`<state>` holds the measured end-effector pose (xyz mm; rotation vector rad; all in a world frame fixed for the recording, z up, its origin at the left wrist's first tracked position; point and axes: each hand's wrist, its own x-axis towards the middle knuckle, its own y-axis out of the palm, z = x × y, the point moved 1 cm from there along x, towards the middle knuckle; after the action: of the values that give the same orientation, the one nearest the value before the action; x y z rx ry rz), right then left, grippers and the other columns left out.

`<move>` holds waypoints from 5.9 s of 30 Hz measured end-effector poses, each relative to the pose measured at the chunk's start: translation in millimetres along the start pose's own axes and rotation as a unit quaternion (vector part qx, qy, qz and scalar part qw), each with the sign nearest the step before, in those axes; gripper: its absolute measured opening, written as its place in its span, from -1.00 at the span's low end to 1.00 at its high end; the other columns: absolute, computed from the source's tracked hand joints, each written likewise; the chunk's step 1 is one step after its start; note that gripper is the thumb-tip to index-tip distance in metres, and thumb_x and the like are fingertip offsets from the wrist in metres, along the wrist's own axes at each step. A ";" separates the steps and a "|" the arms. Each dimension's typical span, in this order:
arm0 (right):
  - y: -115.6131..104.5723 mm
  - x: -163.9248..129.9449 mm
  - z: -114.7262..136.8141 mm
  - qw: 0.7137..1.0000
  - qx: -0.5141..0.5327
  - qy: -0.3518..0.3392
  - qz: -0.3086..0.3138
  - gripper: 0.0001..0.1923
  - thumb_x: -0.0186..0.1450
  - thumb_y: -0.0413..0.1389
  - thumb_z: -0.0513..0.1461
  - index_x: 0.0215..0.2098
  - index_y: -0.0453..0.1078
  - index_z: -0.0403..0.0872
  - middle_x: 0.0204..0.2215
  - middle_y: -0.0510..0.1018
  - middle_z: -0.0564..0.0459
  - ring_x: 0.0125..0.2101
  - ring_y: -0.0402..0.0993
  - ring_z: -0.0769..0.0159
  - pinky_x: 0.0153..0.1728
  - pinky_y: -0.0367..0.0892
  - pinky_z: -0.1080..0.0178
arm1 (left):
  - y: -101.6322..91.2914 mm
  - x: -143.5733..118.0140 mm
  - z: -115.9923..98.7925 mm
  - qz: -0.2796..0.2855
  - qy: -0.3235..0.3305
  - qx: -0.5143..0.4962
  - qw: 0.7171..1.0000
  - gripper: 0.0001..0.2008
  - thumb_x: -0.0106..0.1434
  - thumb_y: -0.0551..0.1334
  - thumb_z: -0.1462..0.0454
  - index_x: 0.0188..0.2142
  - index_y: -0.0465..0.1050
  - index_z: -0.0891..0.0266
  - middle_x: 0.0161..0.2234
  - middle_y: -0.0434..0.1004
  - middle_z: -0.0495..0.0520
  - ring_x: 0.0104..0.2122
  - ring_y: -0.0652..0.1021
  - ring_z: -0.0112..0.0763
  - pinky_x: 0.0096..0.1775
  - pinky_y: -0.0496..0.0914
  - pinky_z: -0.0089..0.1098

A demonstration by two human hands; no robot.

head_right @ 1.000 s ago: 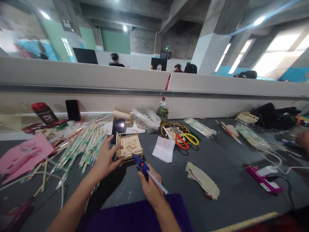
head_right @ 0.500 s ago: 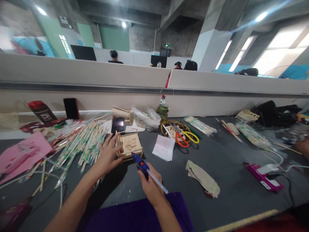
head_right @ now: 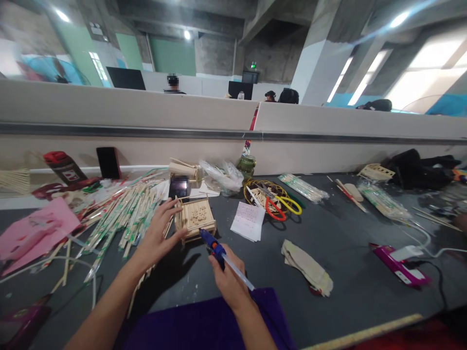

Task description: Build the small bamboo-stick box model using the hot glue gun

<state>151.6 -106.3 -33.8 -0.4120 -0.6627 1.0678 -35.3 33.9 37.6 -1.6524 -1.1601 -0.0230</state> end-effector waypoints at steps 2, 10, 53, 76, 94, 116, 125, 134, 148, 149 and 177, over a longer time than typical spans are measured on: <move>-1.0 0.3 1.8 1.000 -0.002 0.001 0.005 -0.72 0.36 -0.02 -0.07 -0.12 0.43 0.00 -0.27 0.61 0.07 -0.25 0.55 0.25 -0.25 0.38 0.33 | -7.0 11.9 -2.7 0.014 -0.006 -0.033 0.999 -0.60 0.31 0.14 0.11 0.09 0.24 0.17 0.07 0.43 0.17 0.14 0.38 -0.18 0.26 0.00 0.03; -1.5 0.1 1.6 1.000 0.007 0.015 0.013 -0.72 0.38 -0.03 -0.06 -0.11 0.42 0.01 -0.26 0.59 0.09 -0.25 0.53 0.27 -0.25 0.33 0.32 | -14.2 62.3 -13.5 0.213 -0.009 -0.034 0.976 -0.55 0.42 -0.14 0.06 -0.41 0.37 0.19 -0.43 0.50 -0.01 -0.35 0.50 -0.30 0.03 0.27 -0.13; -10.5 -1.2 6.7 0.999 0.045 -0.001 0.014 -0.82 0.36 0.02 -0.10 -0.18 0.36 0.00 -0.38 0.53 0.11 -0.36 0.48 0.25 -0.32 0.27 0.31 | 3.0 62.9 -14.0 0.281 -0.016 -0.017 0.959 -0.50 0.38 -0.15 -0.03 -0.42 0.39 0.19 -0.53 0.50 -0.02 -0.27 0.56 -0.22 0.20 0.09 -0.05; -11.9 -0.2 7.6 0.999 0.044 0.003 0.016 -0.83 0.35 0.02 -0.11 -0.17 0.37 0.01 -0.34 0.55 0.09 -0.33 0.49 0.22 -0.30 0.29 0.28 | 3.7 64.4 -12.3 0.351 0.030 0.014 0.936 -0.64 0.08 0.14 0.29 -0.08 0.36 0.19 -0.39 0.57 -0.03 -0.37 0.55 -0.32 0.09 0.17 -0.11; -13.1 -5.5 7.5 0.997 0.005 -0.070 0.044 -0.75 0.32 0.07 -0.17 -0.04 0.37 -0.02 -0.19 0.57 0.01 -0.19 0.52 0.22 -0.20 0.33 0.29 | 8.5 73.2 -12.7 0.393 0.046 0.031 0.918 -0.67 0.16 0.18 0.19 -0.07 0.41 0.20 -0.37 0.58 0.02 -0.37 0.56 -0.34 -0.23 0.33 -0.36; 5.8 0.1 13.1 0.978 -0.046 -0.183 0.085 -0.70 0.42 -0.05 -0.16 0.04 0.30 -0.11 -0.16 0.52 -0.10 -0.22 0.49 0.23 -0.23 0.34 0.28 | 7.8 77.5 -12.6 0.408 0.056 0.033 0.911 -0.64 0.10 0.17 0.31 -0.07 0.43 0.20 -0.32 0.58 0.04 -0.30 0.56 -0.31 -0.23 0.31 -0.36; 6.7 -1.3 14.6 0.978 -0.058 -0.187 0.068 -0.69 0.42 -0.08 -0.18 0.04 0.30 -0.15 -0.17 0.52 -0.14 -0.22 0.49 0.19 -0.22 0.35 0.24 | 6.3 75.3 -14.2 0.408 0.064 0.047 0.910 -0.64 0.11 0.15 0.30 -0.07 0.43 0.20 -0.33 0.58 0.03 -0.34 0.55 -0.32 -0.29 0.31 -0.40; 10.9 -1.4 11.4 0.975 -0.082 -0.200 0.050 -0.72 0.42 -0.07 -0.18 0.00 0.31 -0.14 -0.22 0.52 -0.12 -0.27 0.49 0.22 -0.25 0.35 0.25 | 6.7 76.0 -14.0 0.408 0.077 0.057 0.908 -0.65 0.12 0.16 0.28 -0.07 0.43 0.20 -0.33 0.57 0.02 -0.34 0.54 -0.36 -0.33 0.31 -0.44; 15.4 -0.7 8.1 0.968 -0.109 -0.220 0.041 -0.78 0.42 -0.05 -0.19 -0.08 0.31 -0.13 -0.31 0.50 -0.07 -0.34 0.46 0.23 -0.31 0.34 0.25 | 7.0 76.9 -14.8 0.407 0.084 0.072 0.907 -0.65 0.12 0.16 0.30 -0.07 0.44 0.20 -0.33 0.58 0.02 -0.35 0.55 -0.35 -0.33 0.30 -0.44; 15.6 -0.7 8.2 0.968 -0.112 -0.221 0.040 -0.79 0.41 -0.05 -0.19 -0.09 0.32 -0.13 -0.31 0.50 -0.06 -0.34 0.46 0.24 -0.32 0.34 0.25 | 7.1 76.9 -14.6 0.406 0.084 0.071 0.907 -0.65 0.12 0.16 0.30 -0.07 0.44 0.20 -0.33 0.58 0.02 -0.35 0.55 -0.35 -0.33 0.30 -0.45; 17.0 -1.4 8.0 0.969 -0.118 -0.215 0.031 -0.82 0.39 -0.04 -0.24 -0.09 0.32 -0.14 -0.32 0.50 -0.06 -0.33 0.46 0.24 -0.29 0.36 0.23 | 9.6 76.2 -10.8 0.402 0.081 0.069 0.910 -0.66 0.14 0.15 0.27 -0.08 0.44 0.18 -0.34 0.58 0.01 -0.37 0.54 -0.38 -0.34 0.27 -0.43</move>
<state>134.5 -100.2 -38.6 -0.4103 -1.1768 1.1540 16.9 76.8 75.8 -1.8464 -0.2856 0.4276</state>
